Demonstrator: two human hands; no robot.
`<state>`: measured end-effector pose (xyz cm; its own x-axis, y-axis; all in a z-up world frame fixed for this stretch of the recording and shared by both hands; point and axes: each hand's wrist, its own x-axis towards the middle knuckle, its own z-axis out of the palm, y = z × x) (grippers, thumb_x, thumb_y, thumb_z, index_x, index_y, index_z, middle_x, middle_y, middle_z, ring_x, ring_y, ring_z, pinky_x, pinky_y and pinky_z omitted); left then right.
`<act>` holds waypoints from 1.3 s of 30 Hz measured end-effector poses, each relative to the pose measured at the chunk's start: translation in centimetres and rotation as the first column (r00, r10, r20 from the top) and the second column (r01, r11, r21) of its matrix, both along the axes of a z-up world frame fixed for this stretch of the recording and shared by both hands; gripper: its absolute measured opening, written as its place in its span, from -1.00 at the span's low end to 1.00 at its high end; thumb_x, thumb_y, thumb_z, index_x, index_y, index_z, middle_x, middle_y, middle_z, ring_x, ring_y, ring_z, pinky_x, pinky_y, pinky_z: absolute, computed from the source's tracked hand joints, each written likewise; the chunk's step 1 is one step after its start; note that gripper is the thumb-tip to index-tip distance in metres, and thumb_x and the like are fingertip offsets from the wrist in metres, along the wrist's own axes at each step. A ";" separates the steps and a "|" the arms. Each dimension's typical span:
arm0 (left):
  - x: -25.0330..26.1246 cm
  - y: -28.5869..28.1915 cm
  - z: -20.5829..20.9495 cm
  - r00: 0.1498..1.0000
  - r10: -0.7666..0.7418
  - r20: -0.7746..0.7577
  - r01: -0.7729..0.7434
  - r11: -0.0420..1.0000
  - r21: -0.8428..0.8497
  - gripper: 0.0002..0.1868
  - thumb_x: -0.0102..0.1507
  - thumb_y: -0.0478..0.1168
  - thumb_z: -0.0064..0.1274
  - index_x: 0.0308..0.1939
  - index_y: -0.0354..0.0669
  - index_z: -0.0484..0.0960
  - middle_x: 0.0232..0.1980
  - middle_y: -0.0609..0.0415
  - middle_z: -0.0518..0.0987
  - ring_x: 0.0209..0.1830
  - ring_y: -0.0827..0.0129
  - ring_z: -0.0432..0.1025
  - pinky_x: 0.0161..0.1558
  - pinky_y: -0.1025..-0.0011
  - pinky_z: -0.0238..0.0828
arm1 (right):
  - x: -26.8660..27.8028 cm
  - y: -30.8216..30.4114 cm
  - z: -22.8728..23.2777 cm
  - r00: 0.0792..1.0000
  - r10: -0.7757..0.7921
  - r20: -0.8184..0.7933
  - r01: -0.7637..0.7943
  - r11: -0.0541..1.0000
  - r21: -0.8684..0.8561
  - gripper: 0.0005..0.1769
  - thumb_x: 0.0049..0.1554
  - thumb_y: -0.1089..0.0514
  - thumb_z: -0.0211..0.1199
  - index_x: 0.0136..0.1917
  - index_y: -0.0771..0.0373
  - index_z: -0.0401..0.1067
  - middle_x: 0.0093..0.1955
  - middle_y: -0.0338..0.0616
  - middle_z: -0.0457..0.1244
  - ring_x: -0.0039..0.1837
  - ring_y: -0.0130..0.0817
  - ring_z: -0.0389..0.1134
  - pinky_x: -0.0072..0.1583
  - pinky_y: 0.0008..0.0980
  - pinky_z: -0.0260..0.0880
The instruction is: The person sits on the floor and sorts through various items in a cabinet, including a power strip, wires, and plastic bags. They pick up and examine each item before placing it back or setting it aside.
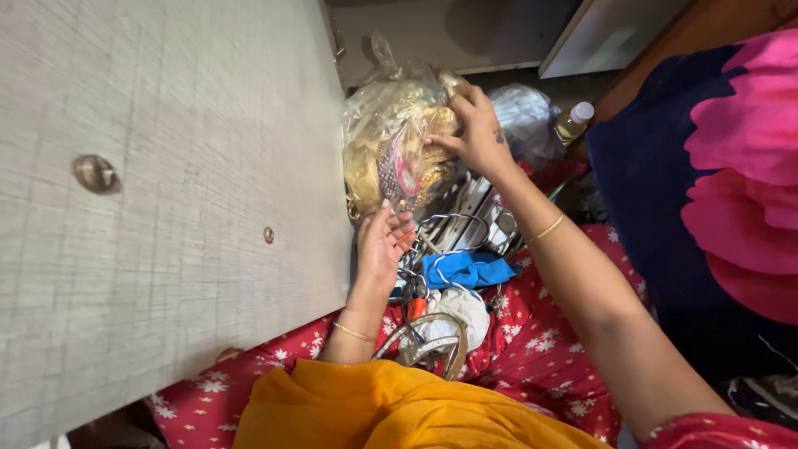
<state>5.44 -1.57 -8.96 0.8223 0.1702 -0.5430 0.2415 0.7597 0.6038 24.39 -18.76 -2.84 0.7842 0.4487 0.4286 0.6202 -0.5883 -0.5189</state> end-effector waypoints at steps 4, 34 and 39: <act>-0.4 -0.1 -0.1 1.000 -0.005 0.030 0.003 0.997 0.073 -0.67 0.28 -0.03 0.14 -0.02 -0.08 0.44 -0.15 0.03 0.59 -0.23 0.35 0.51 -0.21 0.38 0.52 | 0.4 0.3 0.2 0.998 -0.030 -0.056 0.033 0.998 0.051 -0.22 -0.12 -0.14 0.65 0.11 0.46 0.42 0.15 0.14 0.30 0.15 0.07 0.36 0.17 -0.15 0.39; 1.8 -3.2 7.3 0.960 -0.253 -0.118 -0.068 -0.619 0.782 -0.10 0.08 -0.09 0.29 0.49 0.31 0.26 0.58 -0.08 0.09 0.56 -0.21 -0.01 0.38 -0.38 -0.12 | -0.4 -2.4 -0.5 0.960 0.257 -0.109 -0.260 0.966 -0.013 0.15 -0.11 0.13 0.62 0.61 0.14 0.04 0.57 0.14 0.07 0.59 0.13 0.09 0.53 -0.11 0.15; 5.4 -2.9 3.8 0.993 -0.108 -0.056 -0.041 -0.727 0.685 -0.29 0.33 -0.16 0.08 0.58 0.27 0.29 0.68 -0.03 0.01 0.62 -0.17 -0.02 0.47 -0.27 -0.04 | 0.7 -4.8 -0.5 0.870 0.365 -0.331 -0.222 0.890 0.399 -0.03 0.24 0.19 0.42 0.71 0.14 -0.11 0.69 0.09 -0.06 0.68 0.03 -0.01 0.58 -0.18 0.06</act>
